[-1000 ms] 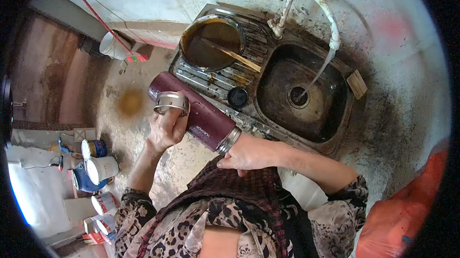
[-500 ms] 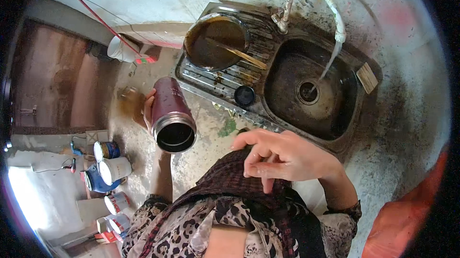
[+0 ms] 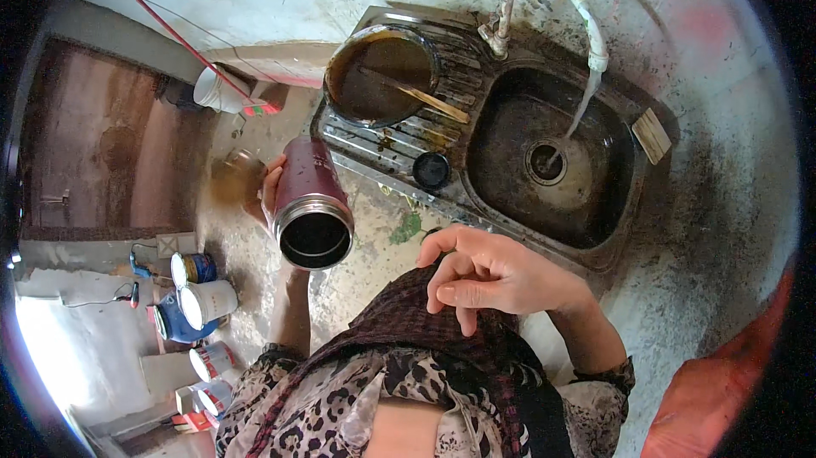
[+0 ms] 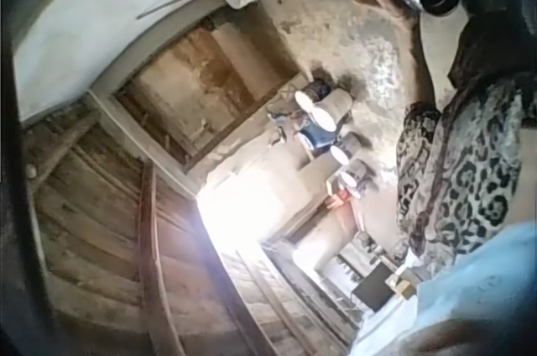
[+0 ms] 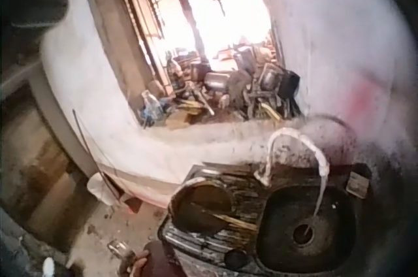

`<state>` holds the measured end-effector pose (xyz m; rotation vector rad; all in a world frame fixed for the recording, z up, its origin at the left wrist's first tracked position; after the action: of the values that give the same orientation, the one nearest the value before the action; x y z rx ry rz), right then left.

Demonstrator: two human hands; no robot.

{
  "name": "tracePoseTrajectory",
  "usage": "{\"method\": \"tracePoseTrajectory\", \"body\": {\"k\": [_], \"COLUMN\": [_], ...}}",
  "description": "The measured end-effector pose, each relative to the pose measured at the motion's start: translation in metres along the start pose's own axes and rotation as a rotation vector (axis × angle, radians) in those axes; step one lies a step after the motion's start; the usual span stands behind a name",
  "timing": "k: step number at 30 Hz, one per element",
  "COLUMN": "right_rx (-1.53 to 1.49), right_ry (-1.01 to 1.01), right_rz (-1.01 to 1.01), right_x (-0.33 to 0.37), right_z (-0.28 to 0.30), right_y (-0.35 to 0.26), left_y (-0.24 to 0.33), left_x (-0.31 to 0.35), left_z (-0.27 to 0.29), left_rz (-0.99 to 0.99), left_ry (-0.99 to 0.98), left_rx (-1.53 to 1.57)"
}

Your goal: The person cleans a maroon thermos using a wooden stick and water from a sink, then rinses it thoroughly. They walk through a workshop area to a water dispenser, fill the thermos with hot water, and secure the lid.

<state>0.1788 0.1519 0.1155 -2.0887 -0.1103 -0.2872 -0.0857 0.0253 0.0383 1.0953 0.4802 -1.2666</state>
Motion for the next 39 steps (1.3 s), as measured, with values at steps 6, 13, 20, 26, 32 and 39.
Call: {"method": "tracePoseTrajectory", "body": {"k": [6, 13, 20, 26, 32, 39], "right_rx": [0.51, -0.015, -0.708, -0.798, -0.618, 0.126], "right_ry": [-0.137, -0.183, -0.088, 0.015, 0.076, -0.024], "right_rz": [0.095, -0.079, 0.201, 0.342, 0.41, 0.187], "right_x": [-0.02, -0.023, -0.009, -0.005, -0.003, -0.01], "right_z": [-0.024, -0.019, 0.009, 0.02, 0.018, -0.022], "right_y": [-0.016, -0.014, 0.027, 0.042, 0.044, 0.003], "left_y": [0.004, 0.009, 0.012, 0.017, 0.013, 0.017], "left_x": [-0.005, -0.013, -0.003, 0.0, 0.003, -0.007], "left_z": [0.0, 0.002, 0.006, 0.001, 0.003, 0.008], "left_rz": [-0.13, -0.178, -0.028, 0.0, 0.135, -0.1], "left_ry": [-0.061, -0.096, -0.097, -0.024, -0.021, -0.001], "left_rx": [-0.052, -0.129, -0.196, -0.181, 0.013, -0.064]}}
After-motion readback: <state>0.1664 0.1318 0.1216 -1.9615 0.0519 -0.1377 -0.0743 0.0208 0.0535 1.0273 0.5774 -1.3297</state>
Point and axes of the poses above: each hand's wrist, its own x-axis away from the middle knuckle, its own z-axis out of the back of the hand, y = z × x, the point moved 1 cm from there along -x, towards the middle knuckle, and after that the axes turned 1 degree about y, right-handed, at the moved point
